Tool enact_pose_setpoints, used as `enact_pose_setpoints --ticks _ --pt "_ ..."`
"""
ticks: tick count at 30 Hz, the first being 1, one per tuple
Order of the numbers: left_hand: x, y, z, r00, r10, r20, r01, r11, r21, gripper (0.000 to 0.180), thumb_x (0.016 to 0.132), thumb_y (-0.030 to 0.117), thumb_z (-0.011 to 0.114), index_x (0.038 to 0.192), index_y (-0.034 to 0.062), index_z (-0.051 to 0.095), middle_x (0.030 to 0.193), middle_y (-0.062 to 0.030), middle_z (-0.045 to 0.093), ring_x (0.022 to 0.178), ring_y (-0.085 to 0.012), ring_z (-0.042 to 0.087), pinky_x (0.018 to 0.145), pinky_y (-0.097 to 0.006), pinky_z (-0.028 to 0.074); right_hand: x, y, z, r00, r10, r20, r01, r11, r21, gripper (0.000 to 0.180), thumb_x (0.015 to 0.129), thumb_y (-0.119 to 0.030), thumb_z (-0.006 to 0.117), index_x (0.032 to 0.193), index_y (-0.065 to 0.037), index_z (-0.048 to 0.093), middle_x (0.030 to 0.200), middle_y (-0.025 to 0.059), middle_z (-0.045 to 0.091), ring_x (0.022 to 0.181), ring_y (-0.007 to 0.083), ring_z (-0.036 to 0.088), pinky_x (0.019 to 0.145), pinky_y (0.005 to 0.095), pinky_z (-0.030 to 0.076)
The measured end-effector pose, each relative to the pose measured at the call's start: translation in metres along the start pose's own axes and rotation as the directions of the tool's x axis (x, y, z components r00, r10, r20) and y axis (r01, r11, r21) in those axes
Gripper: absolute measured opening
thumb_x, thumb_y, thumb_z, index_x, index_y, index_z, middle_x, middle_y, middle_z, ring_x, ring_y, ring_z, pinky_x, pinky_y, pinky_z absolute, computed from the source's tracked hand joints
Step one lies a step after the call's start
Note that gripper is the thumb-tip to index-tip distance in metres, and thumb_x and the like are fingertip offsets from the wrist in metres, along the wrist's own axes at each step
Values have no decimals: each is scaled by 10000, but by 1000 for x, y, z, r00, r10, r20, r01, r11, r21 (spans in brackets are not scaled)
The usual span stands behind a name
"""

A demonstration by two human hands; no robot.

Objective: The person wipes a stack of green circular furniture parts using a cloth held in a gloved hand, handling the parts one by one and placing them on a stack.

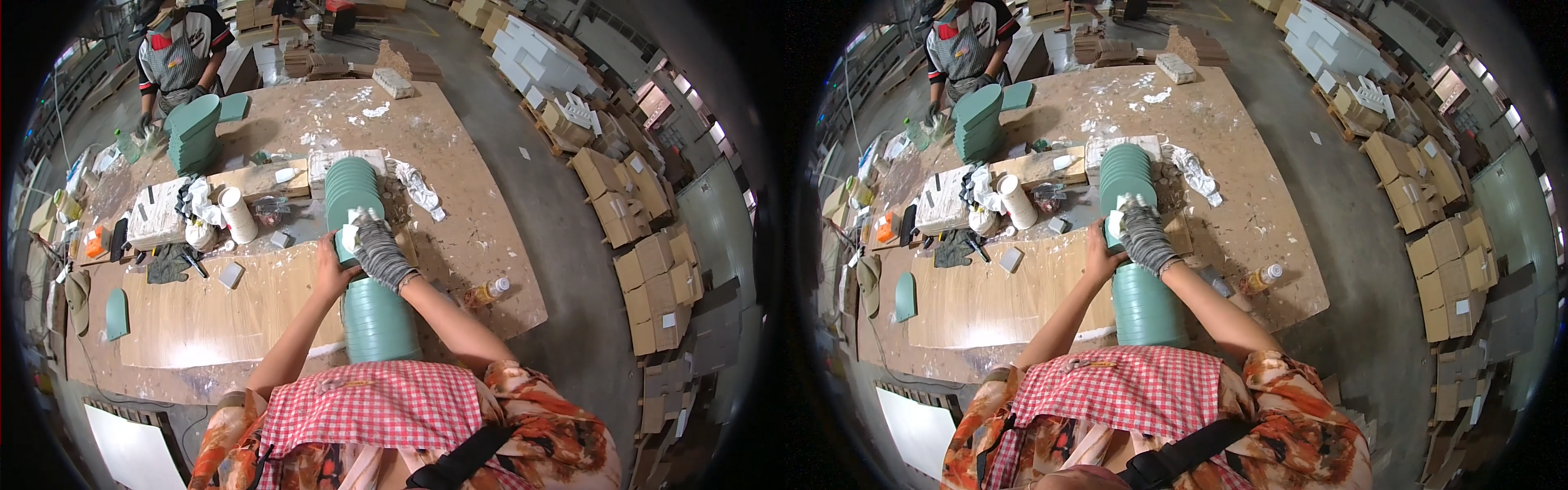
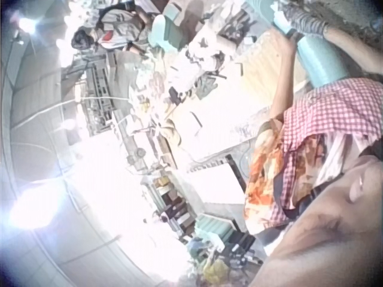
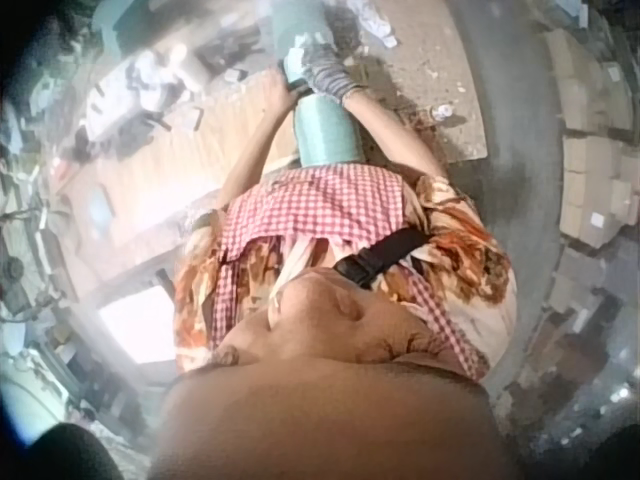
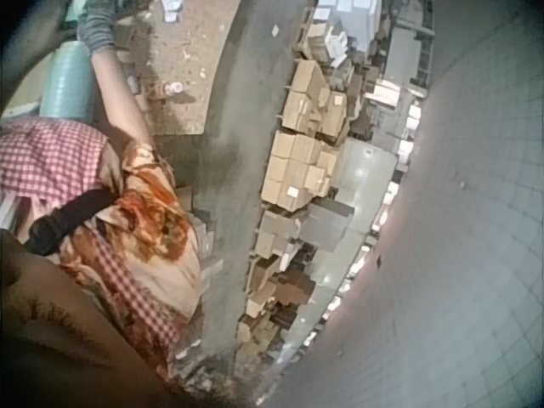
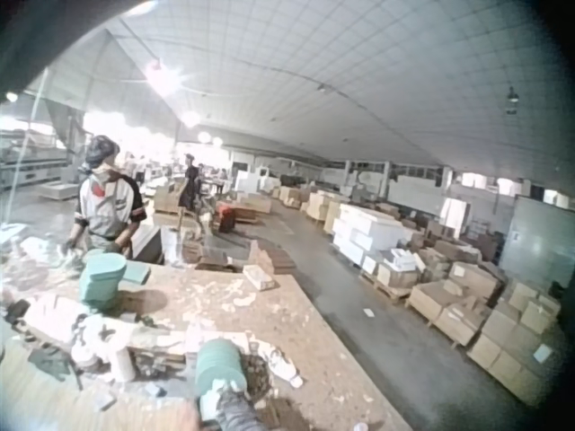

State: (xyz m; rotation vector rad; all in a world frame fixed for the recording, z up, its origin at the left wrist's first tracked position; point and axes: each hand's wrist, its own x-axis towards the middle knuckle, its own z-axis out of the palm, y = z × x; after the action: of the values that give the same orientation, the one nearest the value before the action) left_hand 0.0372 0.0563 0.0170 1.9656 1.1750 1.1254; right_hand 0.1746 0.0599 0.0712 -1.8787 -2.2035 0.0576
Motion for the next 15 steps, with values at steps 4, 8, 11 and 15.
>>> enact_pose_setpoints --ticks 4,8,11,15 --pt "-2 -18 3 984 177 13 -175 981 -85 753 696 110 750 1332 -2 363 1301 -195 393 1230 -359 393 1029 -390 335 -13 -37 -12 981 -194 27 195 977 -89 560 891 -384 413 1307 -12 461 1434 174 348 1340 308 300 1098 443 183" --pt "2 -6 6 993 108 43 -98 978 -184 713 732 136 737 1326 -1 367 1285 -199 417 1215 -344 419 1011 -390 350 -14 -43 -4 989 -124 74 135 976 -171 559 921 -365 380 1351 -8 402 1433 167 352 1336 300 309 1103 439 179" --pt "-6 -7 0 998 37 45 -29 986 -164 760 703 112 761 1317 -15 332 1269 -207 422 1197 -337 431 995 -393 364 -9 -38 -3 1000 -3 4 3 993 -119 551 939 -346 359 1374 -9 362 1434 173 345 1333 301 312 1101 449 185" --pt "-5 2 3 993 -67 93 81 985 -152 880 616 147 839 1280 -42 292 1196 -213 439 1137 -331 446 977 -387 368 -9 25 29 985 81 -149 -93 993 -74 433 930 -249 379 1299 -23 412 1284 199 453 1199 319 416 1051 412 266"
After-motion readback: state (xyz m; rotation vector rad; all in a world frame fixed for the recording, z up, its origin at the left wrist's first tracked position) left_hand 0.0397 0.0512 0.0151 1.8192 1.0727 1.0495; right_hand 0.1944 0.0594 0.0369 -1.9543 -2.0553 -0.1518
